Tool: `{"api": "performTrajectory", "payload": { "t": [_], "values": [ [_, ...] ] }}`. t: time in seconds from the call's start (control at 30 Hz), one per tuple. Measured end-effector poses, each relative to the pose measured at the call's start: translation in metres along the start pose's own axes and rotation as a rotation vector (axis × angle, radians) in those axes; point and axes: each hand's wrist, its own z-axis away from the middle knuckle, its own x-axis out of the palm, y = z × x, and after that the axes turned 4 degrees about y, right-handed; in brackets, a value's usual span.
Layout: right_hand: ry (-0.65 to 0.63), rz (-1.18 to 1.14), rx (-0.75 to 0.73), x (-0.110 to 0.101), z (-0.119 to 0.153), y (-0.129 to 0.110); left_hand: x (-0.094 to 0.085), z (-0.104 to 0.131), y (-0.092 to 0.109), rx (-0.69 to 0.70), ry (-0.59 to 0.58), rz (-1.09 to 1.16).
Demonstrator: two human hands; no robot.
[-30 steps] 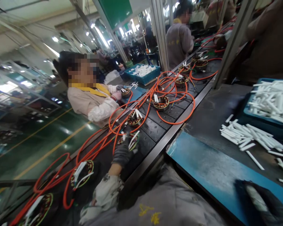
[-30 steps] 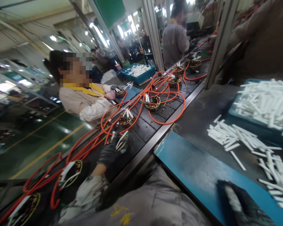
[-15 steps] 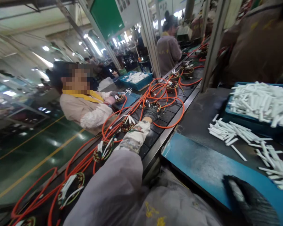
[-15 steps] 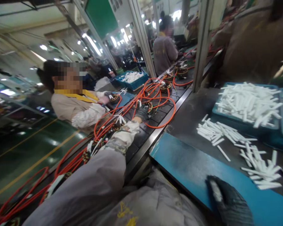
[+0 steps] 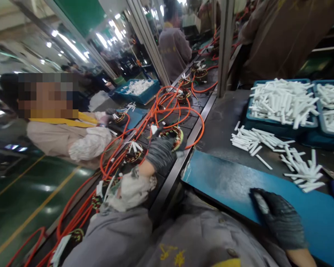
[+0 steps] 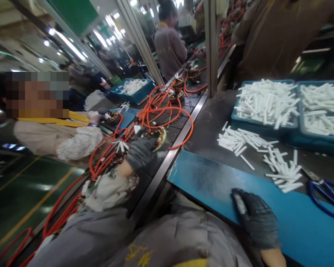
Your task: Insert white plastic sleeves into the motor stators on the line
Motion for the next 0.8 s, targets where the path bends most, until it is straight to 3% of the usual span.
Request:
{"api": "performTrajectory", "payload": {
  "t": [0.1, 0.17, 0.23, 0.3, 0.37, 0.43, 0.5, 0.57, 0.6, 0.63, 0.7, 0.77, 0.8],
  "values": [
    [0.024, 0.016, -0.013, -0.005, -0.006, -0.007, 0.011, 0.023, 0.047, 0.173, -0.282, -0.118],
    [0.033, 0.007, -0.026, -0.007, -0.010, -0.011, 0.032, 0.026, 0.079, 0.230, -0.424, -0.088],
    [0.033, -0.001, -0.041, -0.009, -0.013, -0.013, 0.058, 0.027, 0.109, 0.213, -0.418, -0.086],
    [0.032, -0.006, -0.039, -0.011, -0.015, -0.014, 0.079, 0.031, 0.135, 0.186, -0.334, -0.120],
    [0.024, -0.032, -0.015, -0.014, -0.016, -0.014, 0.084, 0.040, 0.149, 0.282, -0.212, -0.080],
    [0.011, -0.088, 0.029, -0.021, -0.016, -0.015, 0.069, 0.046, 0.141, 0.522, -0.034, 0.081],
    [0.029, -0.146, 0.080, -0.029, -0.018, -0.020, 0.044, 0.039, 0.110, 0.757, 0.185, 0.274],
    [0.075, -0.174, 0.098, -0.036, -0.023, -0.030, 0.022, 0.011, 0.067, 0.723, 0.438, 0.314],
    [0.095, -0.182, 0.084, -0.036, -0.028, -0.038, 0.016, -0.010, 0.046, 0.709, 0.502, 0.256],
    [0.102, -0.189, 0.053, -0.035, -0.034, -0.047, 0.013, -0.034, 0.028, 0.665, 0.503, 0.170],
    [0.096, -0.201, -0.028, -0.025, -0.050, -0.066, 0.017, -0.084, 0.007, 0.511, 0.377, 0.047],
    [0.071, -0.175, -0.080, -0.010, -0.066, -0.086, 0.026, -0.120, 0.006, 0.338, 0.215, 0.015],
    [0.060, -0.148, -0.085, -0.001, -0.073, -0.094, 0.030, -0.130, 0.011, 0.313, 0.217, 0.054]
  ]
}}
